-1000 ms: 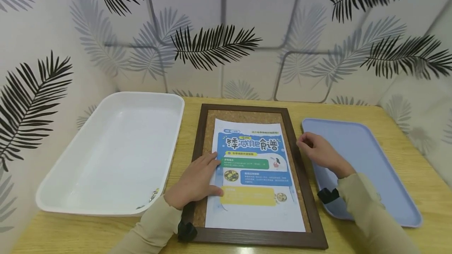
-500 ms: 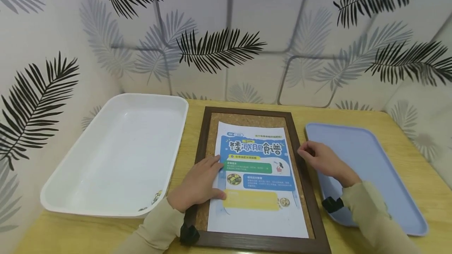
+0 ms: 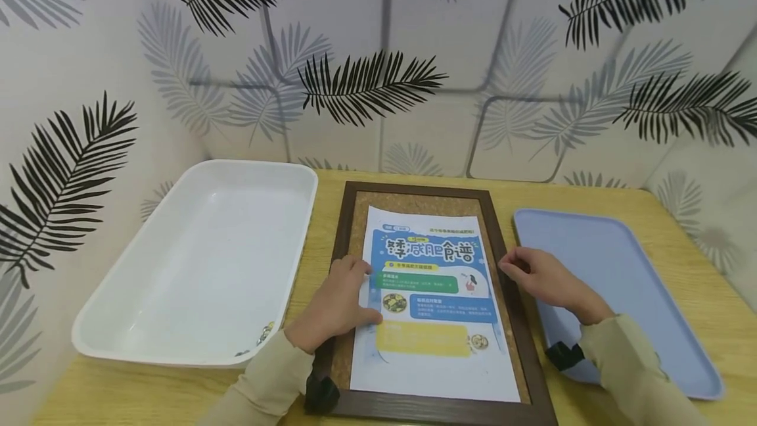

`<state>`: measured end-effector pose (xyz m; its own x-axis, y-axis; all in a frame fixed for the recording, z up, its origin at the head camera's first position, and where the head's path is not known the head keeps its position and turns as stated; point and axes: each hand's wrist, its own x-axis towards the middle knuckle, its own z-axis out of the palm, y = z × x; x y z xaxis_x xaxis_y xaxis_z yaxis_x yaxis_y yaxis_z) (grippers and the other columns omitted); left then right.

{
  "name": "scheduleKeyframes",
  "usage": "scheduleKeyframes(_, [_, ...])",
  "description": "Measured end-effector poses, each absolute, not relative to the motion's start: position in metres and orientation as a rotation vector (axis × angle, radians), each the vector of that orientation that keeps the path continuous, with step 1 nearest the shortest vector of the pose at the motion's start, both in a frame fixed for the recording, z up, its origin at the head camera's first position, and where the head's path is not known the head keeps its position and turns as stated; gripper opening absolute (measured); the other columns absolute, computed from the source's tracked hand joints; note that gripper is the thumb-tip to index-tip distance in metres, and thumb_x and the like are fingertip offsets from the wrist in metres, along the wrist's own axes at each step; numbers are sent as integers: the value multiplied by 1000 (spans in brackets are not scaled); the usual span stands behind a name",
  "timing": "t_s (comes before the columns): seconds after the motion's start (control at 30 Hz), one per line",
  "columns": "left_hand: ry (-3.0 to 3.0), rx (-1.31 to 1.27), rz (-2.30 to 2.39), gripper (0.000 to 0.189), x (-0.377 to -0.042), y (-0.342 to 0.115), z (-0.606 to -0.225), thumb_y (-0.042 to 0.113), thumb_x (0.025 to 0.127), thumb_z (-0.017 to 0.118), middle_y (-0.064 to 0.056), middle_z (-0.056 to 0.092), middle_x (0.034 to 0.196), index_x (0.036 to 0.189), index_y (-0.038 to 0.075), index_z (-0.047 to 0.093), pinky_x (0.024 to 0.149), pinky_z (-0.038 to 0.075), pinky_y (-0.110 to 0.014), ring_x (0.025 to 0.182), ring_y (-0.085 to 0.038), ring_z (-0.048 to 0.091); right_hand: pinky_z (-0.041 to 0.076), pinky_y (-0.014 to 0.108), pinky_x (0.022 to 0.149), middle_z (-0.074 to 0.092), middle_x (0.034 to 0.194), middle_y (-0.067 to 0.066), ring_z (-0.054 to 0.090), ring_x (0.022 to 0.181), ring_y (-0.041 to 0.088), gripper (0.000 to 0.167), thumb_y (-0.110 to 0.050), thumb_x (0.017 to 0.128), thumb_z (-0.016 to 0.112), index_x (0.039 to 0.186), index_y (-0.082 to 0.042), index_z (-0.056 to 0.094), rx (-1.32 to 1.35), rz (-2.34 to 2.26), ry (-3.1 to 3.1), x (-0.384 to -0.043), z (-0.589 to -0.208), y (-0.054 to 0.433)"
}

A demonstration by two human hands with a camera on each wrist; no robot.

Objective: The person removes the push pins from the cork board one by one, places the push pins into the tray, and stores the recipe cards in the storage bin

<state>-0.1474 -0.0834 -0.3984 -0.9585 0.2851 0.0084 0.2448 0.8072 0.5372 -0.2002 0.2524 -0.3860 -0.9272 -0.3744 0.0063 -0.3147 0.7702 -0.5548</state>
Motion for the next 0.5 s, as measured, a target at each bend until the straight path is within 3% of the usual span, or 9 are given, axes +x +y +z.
scheduleKeyframes(0.5, [3070, 343, 720, 70, -155, -79, -402, 30, 77, 80, -23, 56, 113, 125, -10, 48, 84, 40, -41, 100, -31, 42, 42, 29, 62, 64, 85, 6, 49, 69, 14, 25, -18, 97, 56, 104, 4, 66, -533, -823, 2828, -199, -393, 246])
